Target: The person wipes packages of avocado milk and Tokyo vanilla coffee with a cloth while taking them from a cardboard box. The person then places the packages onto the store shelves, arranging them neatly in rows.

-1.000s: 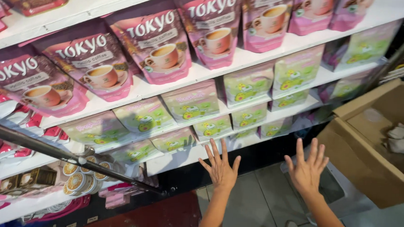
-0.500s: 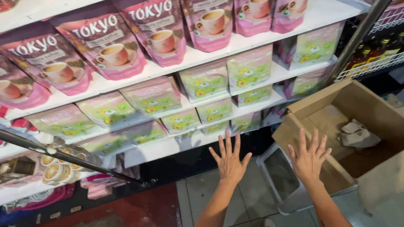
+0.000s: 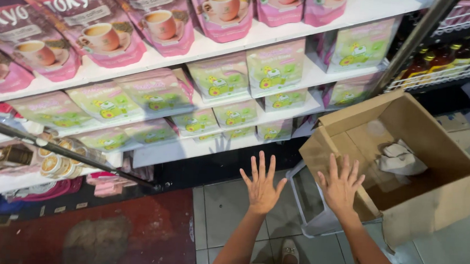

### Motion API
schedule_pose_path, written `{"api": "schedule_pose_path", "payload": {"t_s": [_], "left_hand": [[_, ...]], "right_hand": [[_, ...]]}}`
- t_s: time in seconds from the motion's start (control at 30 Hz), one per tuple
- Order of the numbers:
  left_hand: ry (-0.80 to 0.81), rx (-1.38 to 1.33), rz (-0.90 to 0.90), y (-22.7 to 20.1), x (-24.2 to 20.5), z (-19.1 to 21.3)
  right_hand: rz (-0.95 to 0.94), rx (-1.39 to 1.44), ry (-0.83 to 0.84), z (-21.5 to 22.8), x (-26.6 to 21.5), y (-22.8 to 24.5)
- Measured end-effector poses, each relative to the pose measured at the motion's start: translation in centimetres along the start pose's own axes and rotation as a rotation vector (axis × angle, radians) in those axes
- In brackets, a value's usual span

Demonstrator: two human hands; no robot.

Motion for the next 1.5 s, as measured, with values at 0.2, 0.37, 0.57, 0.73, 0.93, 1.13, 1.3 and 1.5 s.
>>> {"api": "schedule_pose_path", "payload": {"t_s": [0.2, 0.37, 0.57, 0.73, 0.93, 1.13, 1.3, 1.5], "left_hand": [[0.041, 0.014, 0.087, 5.2, -1.3, 0.7], [-0.06, 0.071, 0.054, 11.8, -3.2, 2.3], [0.014, 0.127, 0.027, 23.3, -5.8, 5.1], [0.285, 0.126, 0.182, 32.3, -7.0, 6.4], [0.337, 0.158, 0.261, 38.0, -7.6, 3.5], [0.325, 0.224, 0.298, 40.4, -8.3, -1.3], [0.32, 0.212, 0.303, 44.5, -6.2, -10.4], [-0.061, 0.115, 0.218, 51.3, -0.1, -20.4]], "right_hand": [[0.088, 0.057, 0.032, -2.7, -0.7, 4.9], [0.103, 0.048, 0.061, -4.5, -1.9, 10.2], [0.014, 0.048, 0.01, -7.5, -6.3, 17.1], [-0.007, 0.01, 0.008, -11.6, -10.1, 23.7], [0.073, 0.057, 0.078, -16.1, -11.4, 28.8], [0.167, 0.064, 0.204, -22.3, -11.3, 29.0], [0.23, 0.056, 0.2, -30.4, -10.0, 27.6], [0.294, 0.101, 0.114, -43.1, -9.4, 26.1]]}}
Point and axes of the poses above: each hand's wrist, its own x-axis towards the middle knuckle, its own z-axis out of the back of the hand, y = z × x, the point moved 8 cm from there along x, towards the middle knuckle, and after that the axes turned 13 degrees about -y, right-handed, at the moved point
